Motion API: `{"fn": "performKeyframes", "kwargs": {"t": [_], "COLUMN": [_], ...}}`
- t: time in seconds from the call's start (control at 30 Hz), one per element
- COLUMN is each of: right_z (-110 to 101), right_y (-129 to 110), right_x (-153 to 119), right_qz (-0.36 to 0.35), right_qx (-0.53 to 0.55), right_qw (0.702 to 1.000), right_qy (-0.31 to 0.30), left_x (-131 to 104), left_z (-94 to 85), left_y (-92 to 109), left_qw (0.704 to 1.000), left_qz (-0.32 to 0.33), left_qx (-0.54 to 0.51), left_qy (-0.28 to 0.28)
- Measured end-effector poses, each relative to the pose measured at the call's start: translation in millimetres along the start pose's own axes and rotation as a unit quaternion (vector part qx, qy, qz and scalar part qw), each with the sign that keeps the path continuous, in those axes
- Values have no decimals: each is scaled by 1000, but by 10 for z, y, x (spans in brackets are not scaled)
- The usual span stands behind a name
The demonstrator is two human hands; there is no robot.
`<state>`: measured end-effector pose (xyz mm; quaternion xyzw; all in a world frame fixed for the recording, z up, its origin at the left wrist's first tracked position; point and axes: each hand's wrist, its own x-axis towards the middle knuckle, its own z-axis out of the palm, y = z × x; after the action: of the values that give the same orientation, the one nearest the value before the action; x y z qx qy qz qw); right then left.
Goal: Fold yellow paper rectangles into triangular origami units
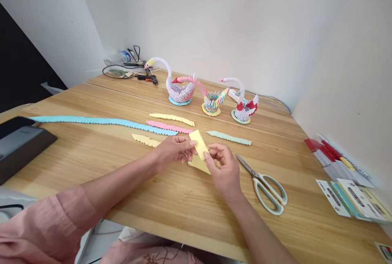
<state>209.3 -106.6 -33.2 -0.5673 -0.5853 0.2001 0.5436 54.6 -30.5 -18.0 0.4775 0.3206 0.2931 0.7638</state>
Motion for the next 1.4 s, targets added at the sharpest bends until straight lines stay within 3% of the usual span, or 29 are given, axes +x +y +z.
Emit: {"fn": "performKeyframes", "kwargs": {"t": [0.17, 0.37, 0.43, 0.7, 0.83, 1.0, 1.17, 1.3, 1.4], "right_z": [-95, -269, -273, -165, -133, -108, -97, -117, -155], "right_y": [28, 39, 50, -5, 0, 24, 6, -8, -10], "right_x": [29, 129, 148, 139, 121, 103, 98, 82, 82], "right_qz": [-18, -156, -174, -12, 65, 71, 80, 42, 11], "right_qx": [-3, -85, -92, -14, 9, 50, 87, 41, -5], "right_qw": [995, 970, 965, 995, 996, 995, 992, 998, 998], "right_qy": [-93, -163, -173, -95, -64, -49, -31, -38, -54], "left_x": [-18, -19, -15, -78, -105, -123, -159, -149, -130], "left_z": [-1, 9, 20, 115, 109, 103, 139, 158, 150], "left_y": [32, 12, -3, -23, -53, -45, -7, -26, -39], "left_qw": [995, 992, 991, 949, 918, 910, 936, 950, 942], "left_qz": [33, 24, 21, 96, 137, 140, 123, 101, 109], "left_qx": [90, 119, 134, 296, 373, 389, 327, 293, 319], "left_qy": [25, 14, 6, 43, 19, -8, -38, -18, -1]}}
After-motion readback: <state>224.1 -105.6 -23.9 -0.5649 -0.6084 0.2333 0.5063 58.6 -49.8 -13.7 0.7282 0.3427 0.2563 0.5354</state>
